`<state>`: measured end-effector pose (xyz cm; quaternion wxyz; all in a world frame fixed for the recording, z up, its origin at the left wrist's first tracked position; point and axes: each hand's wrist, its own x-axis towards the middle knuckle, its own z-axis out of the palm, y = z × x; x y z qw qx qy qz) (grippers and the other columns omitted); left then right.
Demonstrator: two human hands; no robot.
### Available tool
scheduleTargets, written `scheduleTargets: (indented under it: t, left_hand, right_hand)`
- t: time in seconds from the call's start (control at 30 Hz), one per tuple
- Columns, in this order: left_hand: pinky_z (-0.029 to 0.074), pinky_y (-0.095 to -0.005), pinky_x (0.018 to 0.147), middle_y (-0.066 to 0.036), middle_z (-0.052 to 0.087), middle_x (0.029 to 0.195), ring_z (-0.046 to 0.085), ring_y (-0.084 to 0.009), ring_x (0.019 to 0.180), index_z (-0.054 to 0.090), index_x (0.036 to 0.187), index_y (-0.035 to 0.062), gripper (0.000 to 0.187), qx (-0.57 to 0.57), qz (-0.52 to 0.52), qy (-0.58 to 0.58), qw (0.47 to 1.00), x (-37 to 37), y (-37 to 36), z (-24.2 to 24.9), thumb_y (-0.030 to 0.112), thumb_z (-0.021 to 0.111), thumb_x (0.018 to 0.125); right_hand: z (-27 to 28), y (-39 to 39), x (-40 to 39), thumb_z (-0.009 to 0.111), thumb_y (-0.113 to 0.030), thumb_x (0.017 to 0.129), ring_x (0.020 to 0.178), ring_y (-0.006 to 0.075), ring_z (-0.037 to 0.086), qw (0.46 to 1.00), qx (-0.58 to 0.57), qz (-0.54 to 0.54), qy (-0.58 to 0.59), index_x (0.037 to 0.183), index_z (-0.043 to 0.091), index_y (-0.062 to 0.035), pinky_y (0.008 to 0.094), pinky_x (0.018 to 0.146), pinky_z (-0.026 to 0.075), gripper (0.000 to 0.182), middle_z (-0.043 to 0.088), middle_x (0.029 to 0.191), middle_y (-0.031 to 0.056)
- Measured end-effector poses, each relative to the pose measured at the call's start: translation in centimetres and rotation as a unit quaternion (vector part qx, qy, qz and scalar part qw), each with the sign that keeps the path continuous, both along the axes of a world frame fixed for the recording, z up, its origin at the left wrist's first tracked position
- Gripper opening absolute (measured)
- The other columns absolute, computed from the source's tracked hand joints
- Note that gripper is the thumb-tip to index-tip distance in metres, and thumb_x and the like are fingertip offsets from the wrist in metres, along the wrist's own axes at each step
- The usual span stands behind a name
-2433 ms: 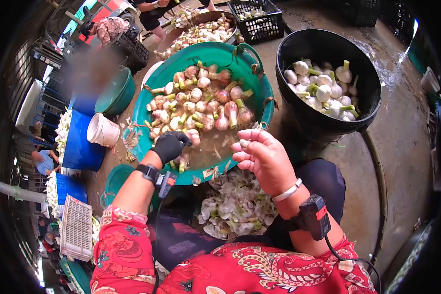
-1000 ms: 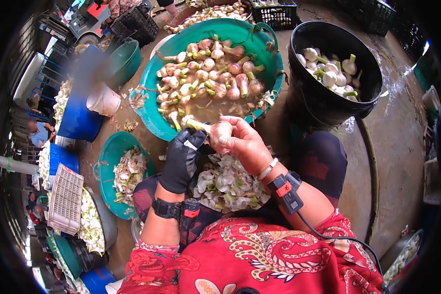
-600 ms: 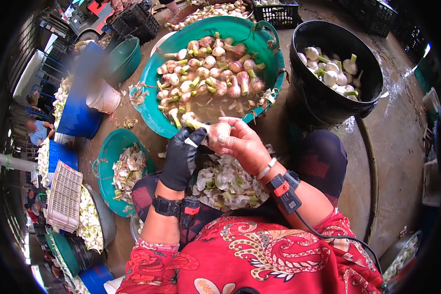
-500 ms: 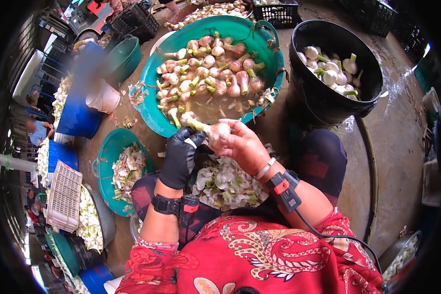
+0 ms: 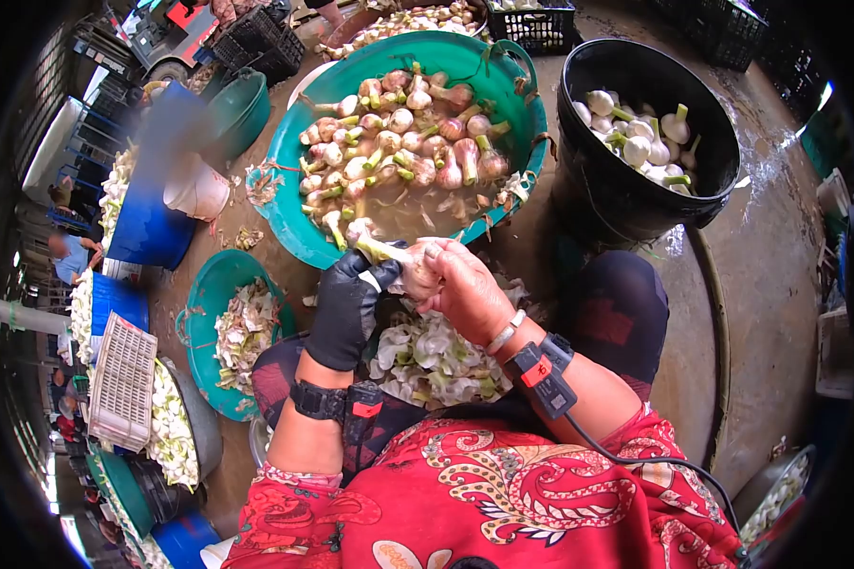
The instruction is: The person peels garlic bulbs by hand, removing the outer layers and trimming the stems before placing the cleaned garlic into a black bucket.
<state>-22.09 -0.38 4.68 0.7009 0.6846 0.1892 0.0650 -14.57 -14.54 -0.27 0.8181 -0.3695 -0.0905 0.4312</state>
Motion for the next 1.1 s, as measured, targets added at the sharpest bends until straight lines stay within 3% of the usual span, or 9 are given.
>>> scheduleTargets:
  t: [0.23, 0.3, 0.47, 0.6, 0.7, 0.77, 0.83, 0.9, 1.1]
  left_hand:
    - [0.049, -0.0288, 0.079, -0.007, 0.066, 0.1, 0.062, -0.0149, 0.09, 0.064, 0.107, -0.0006, 0.028, 0.129, -0.009, -0.004, 0.992, -0.5, 1.0, 0.2, 0.001, 0.062, 0.08]
    - [0.049, -0.0313, 0.078, -0.008, 0.066, 0.09, 0.063, -0.02, 0.085, 0.065, 0.103, 0.0006, 0.028, 0.534, -0.145, -0.131, 0.822, 0.0, 1.4, 1.6, -0.001, 0.06, 0.075]
    - [0.047, -0.0252, 0.077, -0.003, 0.063, 0.095, 0.059, -0.0097, 0.086, 0.06, 0.111, -0.0005, 0.025, -0.057, -0.018, -0.018, 0.998, -0.2, 0.8, 1.0, 0.016, 0.051, 0.095]
    - [0.046, -0.0273, 0.081, -0.006, 0.065, 0.101, 0.058, -0.0109, 0.088, 0.06, 0.112, -0.0021, 0.04, 0.227, -0.084, -0.055, 0.969, -1.4, 3.8, -0.3, 0.031, 0.043, 0.099]
    - [0.046, -0.029, 0.085, -0.006, 0.065, 0.101, 0.06, -0.0126, 0.092, 0.06, 0.113, -0.003, 0.038, -0.158, 0.013, 0.031, 0.987, -2.1, 3.9, 0.6, 0.028, 0.046, 0.098]
    - [0.049, -0.0326, 0.085, -0.009, 0.066, 0.108, 0.064, -0.0207, 0.094, 0.063, 0.109, -0.0016, 0.027, 0.151, -0.15, -0.015, 0.977, -1.5, 3.8, 2.4, 0.01, 0.055, 0.087]
    - [0.048, -0.0289, 0.082, -0.007, 0.066, 0.1, 0.063, -0.0169, 0.089, 0.064, 0.104, -0.0005, 0.024, 0.042, -0.096, 0.093, 0.99, -1.1, 2.7, 3.5, 0.003, 0.061, 0.081]
    - [0.048, -0.0268, 0.078, -0.005, 0.064, 0.088, 0.06, -0.0123, 0.085, 0.064, 0.101, -0.0006, 0.021, 0.244, -0.132, 0.067, 0.958, -0.9, 2.9, 2.5, 0.002, 0.061, 0.08]
    - [0.047, -0.0364, 0.072, -0.016, 0.062, 0.083, 0.061, -0.0305, 0.083, 0.063, 0.091, -0.0005, 0.011, 0.624, -0.142, -0.033, 0.767, -1.3, 0.6, 3.5, 0.005, 0.061, 0.082]
  right_hand:
    - [0.6, -0.8, 1.8, 0.039, -0.04, 0.093, 0.066, 0.0231, 0.064, 0.955, 0.063, 0.207, 0.203, 0.1, 0.056, -0.0044, 0.0275, 0.041, 0.046, 0.04, 0.065, 0.082, 0.0135]
    - [0.6, -1.2, 1.0, 0.041, -0.04, 0.092, 0.064, 0.0238, 0.064, 0.921, 0.063, 0.329, 0.198, 0.101, 0.056, -0.0033, 0.0278, 0.043, 0.048, 0.041, 0.065, 0.081, 0.0156]
    - [-0.5, -1.0, 0.6, 0.049, -0.045, 0.089, 0.07, 0.0224, 0.064, 0.934, 0.167, 0.278, 0.149, 0.113, 0.055, -0.0032, 0.028, 0.056, 0.053, 0.048, 0.064, 0.085, 0.0146]
    - [0.2, -1.1, 1.9, 0.06, -0.03, 0.085, 0.079, 0.0162, 0.06, 0.957, 0.197, 0.193, 0.092, 0.114, 0.056, -0.0033, 0.0276, 0.066, 0.05, 0.04, 0.061, 0.089, 0.0091]
    - [1.3, -1.0, 1.4, 0.071, -0.021, 0.078, 0.09, 0.0144, 0.059, 0.994, 0.037, 0.068, -0.082, 0.119, 0.054, -0.003, 0.0273, 0.075, 0.049, 0.048, 0.06, 0.105, 0.0068]
    - [1.3, -0.9, 1.2, 0.072, -0.007, 0.072, 0.099, 0.0128, 0.057, 0.93, -0.06, 0.013, -0.364, 0.119, 0.055, -0.0062, 0.0286, 0.084, 0.048, 0.051, 0.06, 0.109, 0.0046]
    - [1.1, -0.7, 1.3, 0.076, -0.007, 0.067, 0.103, 0.0131, 0.057, 0.913, -0.066, 0.001, -0.402, 0.121, 0.054, -0.0079, 0.0303, 0.09, 0.047, 0.058, 0.061, 0.11, 0.0045]
    - [0.9, -0.6, 1.5, 0.076, -0.008, 0.067, 0.101, 0.017, 0.059, 0.821, -0.073, -0.088, -0.559, 0.122, 0.053, -0.0065, 0.0312, 0.089, 0.048, 0.06, 0.061, 0.11, 0.0068]
    - [0.1, 0.1, 0.3, 0.078, -0.024, 0.063, 0.093, 0.0351, 0.061, 0.844, -0.167, -0.1, -0.499, 0.118, 0.052, -0.0065, 0.0382, 0.083, 0.049, 0.063, 0.061, 0.1, 0.0173]
